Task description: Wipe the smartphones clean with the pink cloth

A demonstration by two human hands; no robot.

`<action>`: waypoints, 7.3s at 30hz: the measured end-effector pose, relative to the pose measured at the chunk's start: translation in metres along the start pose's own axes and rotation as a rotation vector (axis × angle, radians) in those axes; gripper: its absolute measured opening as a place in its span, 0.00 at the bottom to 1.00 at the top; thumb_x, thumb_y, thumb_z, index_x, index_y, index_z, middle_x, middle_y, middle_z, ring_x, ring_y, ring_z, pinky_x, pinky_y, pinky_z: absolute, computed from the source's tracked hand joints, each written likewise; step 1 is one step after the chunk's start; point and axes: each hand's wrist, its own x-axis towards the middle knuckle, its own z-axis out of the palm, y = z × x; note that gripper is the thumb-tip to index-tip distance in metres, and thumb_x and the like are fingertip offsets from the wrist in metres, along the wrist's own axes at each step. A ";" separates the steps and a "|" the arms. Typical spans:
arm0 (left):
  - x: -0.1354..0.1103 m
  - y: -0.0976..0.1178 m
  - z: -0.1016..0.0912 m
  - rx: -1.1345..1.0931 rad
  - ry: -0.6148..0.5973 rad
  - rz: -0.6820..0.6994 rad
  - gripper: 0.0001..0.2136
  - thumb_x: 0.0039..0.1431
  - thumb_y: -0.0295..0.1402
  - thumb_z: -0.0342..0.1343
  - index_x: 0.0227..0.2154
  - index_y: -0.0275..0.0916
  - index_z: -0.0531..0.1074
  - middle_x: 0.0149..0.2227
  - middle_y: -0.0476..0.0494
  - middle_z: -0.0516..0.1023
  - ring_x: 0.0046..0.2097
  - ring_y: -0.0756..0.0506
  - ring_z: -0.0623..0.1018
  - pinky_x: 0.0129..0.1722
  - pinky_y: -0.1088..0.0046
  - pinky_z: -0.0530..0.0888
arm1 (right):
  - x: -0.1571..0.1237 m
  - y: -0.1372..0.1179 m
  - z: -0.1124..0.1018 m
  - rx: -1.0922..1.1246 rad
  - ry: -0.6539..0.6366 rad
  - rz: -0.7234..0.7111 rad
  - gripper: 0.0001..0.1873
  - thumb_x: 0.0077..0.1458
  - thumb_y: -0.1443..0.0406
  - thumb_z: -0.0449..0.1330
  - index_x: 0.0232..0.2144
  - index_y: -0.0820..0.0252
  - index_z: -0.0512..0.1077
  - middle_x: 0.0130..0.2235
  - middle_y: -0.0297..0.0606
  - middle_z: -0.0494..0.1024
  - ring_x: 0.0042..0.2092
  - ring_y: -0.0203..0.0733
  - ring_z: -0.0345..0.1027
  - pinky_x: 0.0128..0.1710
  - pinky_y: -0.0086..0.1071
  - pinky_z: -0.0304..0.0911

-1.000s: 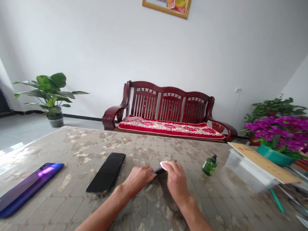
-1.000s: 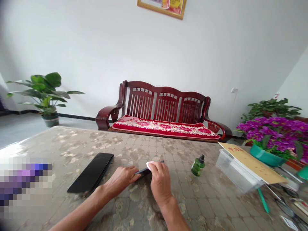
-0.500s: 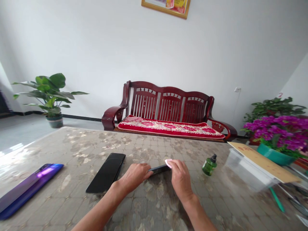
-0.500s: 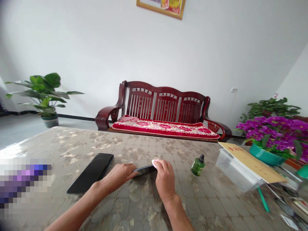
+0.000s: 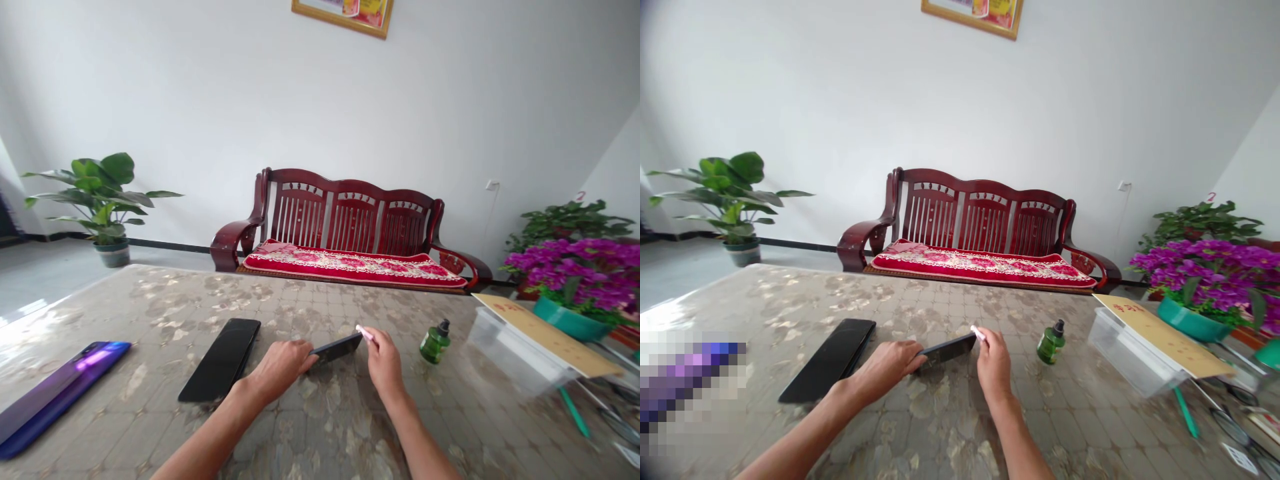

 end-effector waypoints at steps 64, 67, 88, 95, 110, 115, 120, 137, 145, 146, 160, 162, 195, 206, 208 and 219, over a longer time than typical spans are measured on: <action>-0.009 0.047 0.036 -0.284 -0.112 -0.208 0.30 0.52 0.37 0.63 0.57 0.42 0.62 0.46 0.41 0.81 0.50 0.36 0.78 0.43 0.68 0.72 | -0.036 -0.027 0.029 0.220 -0.165 0.177 0.15 0.50 0.66 0.54 0.36 0.55 0.79 0.39 0.39 0.80 0.43 0.45 0.73 0.47 0.35 0.66; -0.010 0.049 0.035 -0.271 -0.117 -0.226 0.28 0.52 0.37 0.64 0.56 0.42 0.64 0.47 0.41 0.80 0.50 0.36 0.78 0.43 0.69 0.72 | -0.036 -0.025 0.030 0.241 -0.161 0.190 0.15 0.50 0.65 0.54 0.37 0.56 0.79 0.40 0.40 0.80 0.43 0.45 0.73 0.47 0.35 0.66; -0.014 0.065 0.030 -0.143 -0.176 -0.283 0.19 0.58 0.39 0.59 0.49 0.35 0.69 0.43 0.34 0.81 0.46 0.33 0.80 0.42 0.63 0.74 | -0.035 -0.033 0.037 0.343 -0.193 0.220 0.14 0.48 0.64 0.55 0.35 0.56 0.79 0.38 0.39 0.80 0.43 0.45 0.74 0.46 0.36 0.66; -0.017 0.061 0.026 -0.108 -0.183 -0.282 0.16 0.58 0.40 0.59 0.46 0.38 0.69 0.44 0.35 0.79 0.48 0.34 0.79 0.44 0.63 0.73 | -0.033 -0.039 0.035 0.416 -0.257 0.234 0.15 0.50 0.62 0.56 0.38 0.57 0.78 0.39 0.39 0.81 0.42 0.45 0.74 0.44 0.34 0.66; -0.013 0.068 0.032 0.083 -0.121 -0.110 0.17 0.59 0.26 0.58 0.52 0.34 0.69 0.49 0.35 0.75 0.48 0.38 0.77 0.44 0.63 0.76 | -0.041 -0.067 0.005 -0.267 -0.500 -0.204 0.15 0.59 0.73 0.54 0.38 0.52 0.78 0.38 0.37 0.76 0.44 0.42 0.67 0.46 0.31 0.60; -0.022 0.074 0.045 0.134 -0.106 -0.003 0.19 0.59 0.15 0.46 0.51 0.30 0.71 0.51 0.33 0.75 0.49 0.38 0.76 0.45 0.63 0.77 | -0.034 -0.065 0.008 -0.377 -0.497 -0.190 0.16 0.60 0.73 0.53 0.43 0.53 0.77 0.41 0.37 0.76 0.45 0.43 0.67 0.48 0.31 0.59; -0.032 0.065 0.071 0.224 0.018 0.072 0.20 0.61 0.17 0.48 0.56 0.29 0.68 0.56 0.32 0.72 0.49 0.37 0.75 0.47 0.60 0.76 | -0.036 -0.067 0.008 -0.448 -0.515 -0.217 0.17 0.62 0.73 0.50 0.42 0.53 0.76 0.40 0.38 0.75 0.45 0.42 0.67 0.47 0.30 0.59; -0.035 0.047 0.108 0.206 0.205 0.179 0.23 0.60 0.23 0.53 0.59 0.30 0.64 0.59 0.29 0.69 0.52 0.37 0.73 0.50 0.59 0.72 | -0.015 -0.060 0.029 -0.494 -0.571 -0.292 0.19 0.63 0.73 0.48 0.45 0.53 0.76 0.42 0.37 0.75 0.46 0.41 0.65 0.48 0.29 0.58; -0.038 0.046 0.108 0.223 0.237 0.207 0.24 0.59 0.25 0.52 0.59 0.29 0.63 0.59 0.28 0.68 0.54 0.36 0.72 0.50 0.59 0.71 | 0.006 -0.062 0.045 -0.558 -0.568 -0.266 0.19 0.63 0.72 0.48 0.46 0.54 0.76 0.43 0.38 0.76 0.47 0.41 0.65 0.48 0.29 0.58; -0.039 0.046 0.106 0.218 0.232 0.212 0.24 0.60 0.26 0.52 0.60 0.28 0.62 0.60 0.28 0.67 0.54 0.35 0.71 0.50 0.59 0.71 | 0.003 -0.063 0.043 -0.559 -0.569 -0.268 0.19 0.63 0.72 0.48 0.46 0.54 0.76 0.43 0.38 0.76 0.47 0.41 0.65 0.48 0.29 0.58; -0.044 0.050 0.084 0.189 0.134 0.218 0.26 0.60 0.29 0.50 0.60 0.24 0.61 0.62 0.24 0.64 0.55 0.33 0.70 0.51 0.57 0.70 | 0.001 -0.065 0.043 -0.579 -0.580 -0.283 0.21 0.60 0.74 0.48 0.45 0.52 0.76 0.43 0.37 0.76 0.47 0.41 0.65 0.48 0.29 0.57; -0.044 0.048 0.086 0.184 0.145 0.219 0.25 0.60 0.30 0.50 0.60 0.26 0.61 0.62 0.26 0.64 0.55 0.34 0.70 0.52 0.58 0.70 | 0.006 -0.064 0.047 -0.591 -0.572 -0.271 0.21 0.61 0.74 0.48 0.46 0.53 0.76 0.43 0.38 0.77 0.47 0.41 0.65 0.48 0.30 0.57; -0.042 0.048 0.091 0.178 0.151 0.198 0.26 0.60 0.30 0.53 0.61 0.29 0.60 0.61 0.27 0.65 0.53 0.35 0.71 0.52 0.58 0.69 | -0.008 -0.069 0.044 -0.595 -0.552 -0.262 0.19 0.61 0.73 0.49 0.44 0.52 0.76 0.42 0.38 0.76 0.47 0.41 0.65 0.48 0.30 0.57; -0.041 0.044 0.100 0.205 0.194 0.211 0.24 0.61 0.27 0.50 0.60 0.28 0.61 0.62 0.28 0.65 0.52 0.36 0.72 0.51 0.59 0.71 | -0.001 -0.055 0.043 -0.596 -0.501 -0.236 0.20 0.62 0.73 0.48 0.46 0.52 0.76 0.43 0.38 0.76 0.47 0.42 0.65 0.49 0.31 0.57; -0.041 0.044 0.099 0.211 0.190 0.205 0.23 0.61 0.27 0.49 0.59 0.28 0.62 0.61 0.28 0.65 0.52 0.36 0.72 0.51 0.59 0.71 | -0.001 -0.052 0.040 -0.598 -0.489 -0.230 0.20 0.63 0.73 0.47 0.46 0.52 0.76 0.43 0.38 0.76 0.47 0.42 0.65 0.49 0.30 0.56; -0.040 0.054 0.081 0.164 0.095 0.231 0.11 0.61 0.26 0.52 0.47 0.33 0.70 0.49 0.34 0.74 0.43 0.39 0.75 0.43 0.62 0.75 | -0.014 -0.062 0.031 -0.528 -0.531 -0.239 0.20 0.62 0.73 0.48 0.46 0.52 0.76 0.43 0.37 0.76 0.48 0.40 0.65 0.49 0.28 0.57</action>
